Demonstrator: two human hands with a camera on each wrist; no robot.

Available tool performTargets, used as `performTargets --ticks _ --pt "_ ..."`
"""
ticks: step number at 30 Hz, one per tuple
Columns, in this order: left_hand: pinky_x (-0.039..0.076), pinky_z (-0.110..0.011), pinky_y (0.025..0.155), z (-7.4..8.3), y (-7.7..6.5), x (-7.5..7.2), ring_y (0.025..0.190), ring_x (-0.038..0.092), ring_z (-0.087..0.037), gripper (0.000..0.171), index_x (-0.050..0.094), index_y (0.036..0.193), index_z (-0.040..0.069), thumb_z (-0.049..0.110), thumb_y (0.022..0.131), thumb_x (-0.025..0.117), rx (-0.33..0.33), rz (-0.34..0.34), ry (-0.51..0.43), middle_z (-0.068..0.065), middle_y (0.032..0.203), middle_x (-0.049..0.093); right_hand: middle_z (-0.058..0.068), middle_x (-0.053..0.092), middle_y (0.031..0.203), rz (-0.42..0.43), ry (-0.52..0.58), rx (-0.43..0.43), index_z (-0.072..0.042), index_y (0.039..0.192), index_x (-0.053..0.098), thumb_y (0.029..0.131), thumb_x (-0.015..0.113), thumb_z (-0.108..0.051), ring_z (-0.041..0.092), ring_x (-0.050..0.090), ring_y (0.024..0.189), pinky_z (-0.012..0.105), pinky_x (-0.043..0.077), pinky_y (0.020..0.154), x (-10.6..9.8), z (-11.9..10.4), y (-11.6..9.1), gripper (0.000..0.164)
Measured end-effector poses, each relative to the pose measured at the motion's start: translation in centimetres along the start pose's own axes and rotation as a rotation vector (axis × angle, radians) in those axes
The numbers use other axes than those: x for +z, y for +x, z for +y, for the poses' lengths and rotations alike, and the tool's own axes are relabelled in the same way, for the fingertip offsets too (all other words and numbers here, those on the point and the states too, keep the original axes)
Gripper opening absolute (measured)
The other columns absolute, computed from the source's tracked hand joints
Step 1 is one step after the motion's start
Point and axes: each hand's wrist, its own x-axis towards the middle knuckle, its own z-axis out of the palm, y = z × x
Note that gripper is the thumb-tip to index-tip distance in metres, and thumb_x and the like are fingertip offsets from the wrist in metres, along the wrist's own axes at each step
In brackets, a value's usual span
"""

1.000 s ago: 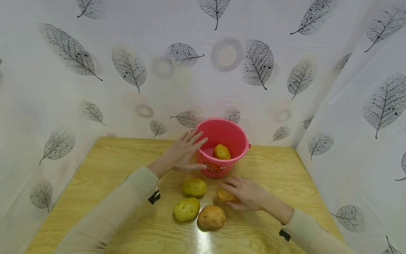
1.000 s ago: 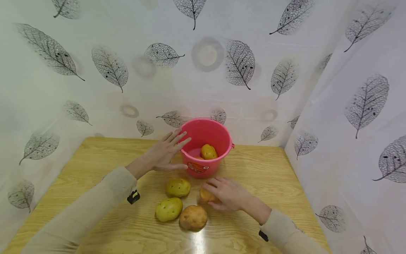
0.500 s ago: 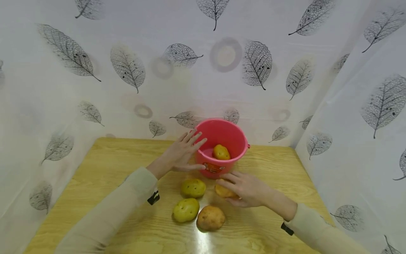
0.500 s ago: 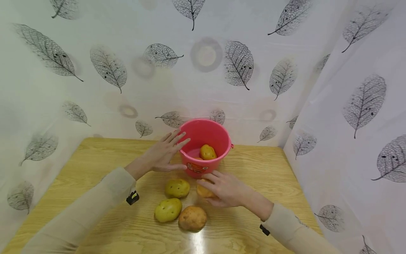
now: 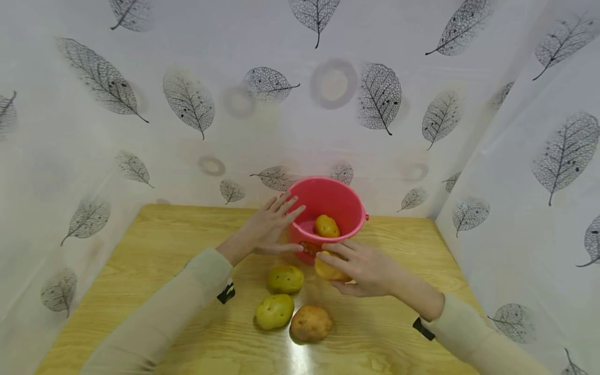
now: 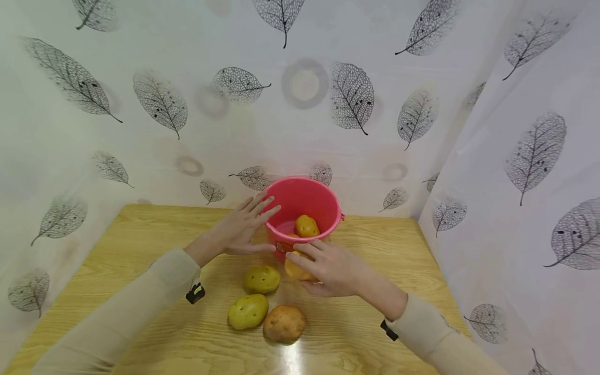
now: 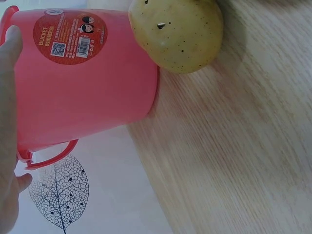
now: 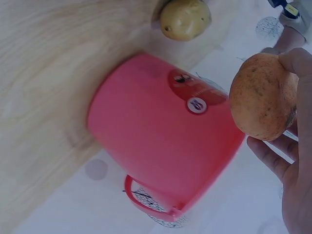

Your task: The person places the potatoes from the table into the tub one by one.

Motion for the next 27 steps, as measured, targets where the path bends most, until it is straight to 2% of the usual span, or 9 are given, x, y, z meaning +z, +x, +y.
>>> performTargets --ticks 7,11,18,27 --pt "0.023 -0.057 0.135 0.2 -0.1 0.0 0.166 0.016 -0.039 0.101 0.027 0.168 0.015 0.079 0.094 0.050 -0.004 0.004 -0.009 -0.017 0.176 0.025 0.013 0.073 0.126 0.071 -0.048 -0.021 -0.007 0.137 0.065 0.074 0.093 -0.038 0.025 0.070 0.099 0.034 0.066 0.082 -1.4 1.2 1.3 0.076" --pt "0.022 -0.057 0.135 0.3 -0.2 0.0 0.167 0.014 -0.039 0.101 0.027 0.169 0.015 0.079 0.094 0.050 -0.011 -0.002 -0.013 -0.016 0.177 0.024 0.014 0.074 0.125 0.087 -0.049 -0.014 -0.005 0.137 0.066 0.071 0.095 -0.036 0.027 0.071 0.100 0.037 0.067 0.084 -2.1 2.1 1.7 0.078" --pt "0.019 -0.056 0.136 0.6 -0.3 0.0 0.167 0.011 -0.039 0.101 0.023 0.170 0.016 0.078 0.094 0.050 -0.023 -0.019 -0.025 -0.015 0.178 0.018 0.016 0.075 0.125 0.124 -0.013 0.030 -0.004 0.135 0.067 0.072 0.095 -0.032 0.030 0.073 0.103 0.041 0.067 0.085 -2.7 3.6 2.2 0.074" --pt "0.018 -0.056 0.136 1.0 -0.4 -0.2 0.168 0.009 -0.038 0.102 0.022 0.170 0.017 0.078 0.094 0.050 -0.029 -0.022 -0.035 -0.014 0.178 0.017 0.017 0.076 0.124 0.144 -0.022 0.046 -0.004 0.134 0.068 0.074 0.094 -0.030 0.032 0.074 0.102 0.043 0.067 0.085 -3.1 5.2 2.7 0.071"
